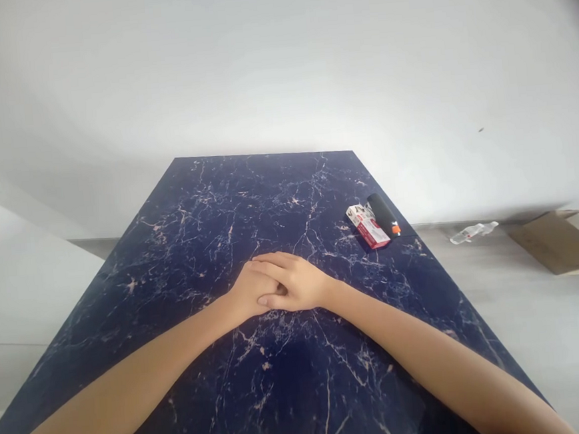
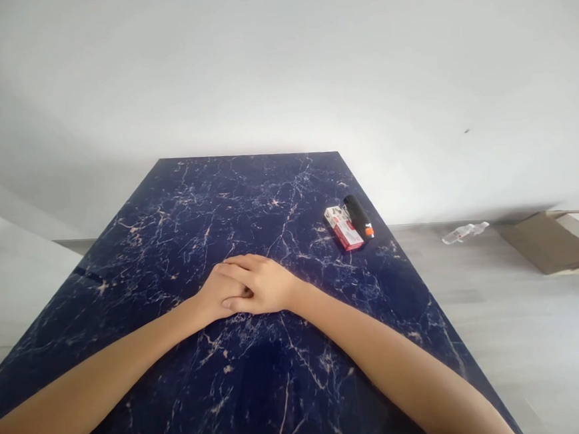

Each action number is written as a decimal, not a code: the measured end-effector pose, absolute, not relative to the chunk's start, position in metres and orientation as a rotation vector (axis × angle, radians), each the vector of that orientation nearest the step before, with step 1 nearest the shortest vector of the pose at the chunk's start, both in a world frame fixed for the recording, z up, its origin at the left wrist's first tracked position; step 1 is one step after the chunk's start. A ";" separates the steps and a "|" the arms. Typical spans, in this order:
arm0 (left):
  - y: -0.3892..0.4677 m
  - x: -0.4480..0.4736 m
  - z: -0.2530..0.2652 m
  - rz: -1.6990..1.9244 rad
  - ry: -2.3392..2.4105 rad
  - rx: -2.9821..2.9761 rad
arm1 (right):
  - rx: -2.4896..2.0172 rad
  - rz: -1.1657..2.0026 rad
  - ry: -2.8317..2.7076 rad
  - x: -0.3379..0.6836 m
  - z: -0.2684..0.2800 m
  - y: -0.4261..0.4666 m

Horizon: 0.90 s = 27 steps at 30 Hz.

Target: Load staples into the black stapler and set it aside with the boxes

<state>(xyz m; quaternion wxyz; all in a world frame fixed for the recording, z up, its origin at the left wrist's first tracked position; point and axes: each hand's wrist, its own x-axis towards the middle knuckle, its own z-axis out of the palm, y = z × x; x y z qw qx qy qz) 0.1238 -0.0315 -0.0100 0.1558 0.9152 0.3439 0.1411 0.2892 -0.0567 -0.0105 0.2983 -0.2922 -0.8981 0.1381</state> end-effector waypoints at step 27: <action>-0.033 0.121 -0.012 0.396 0.905 2.811 | -2.544 0.604 -1.867 0.503 0.070 0.001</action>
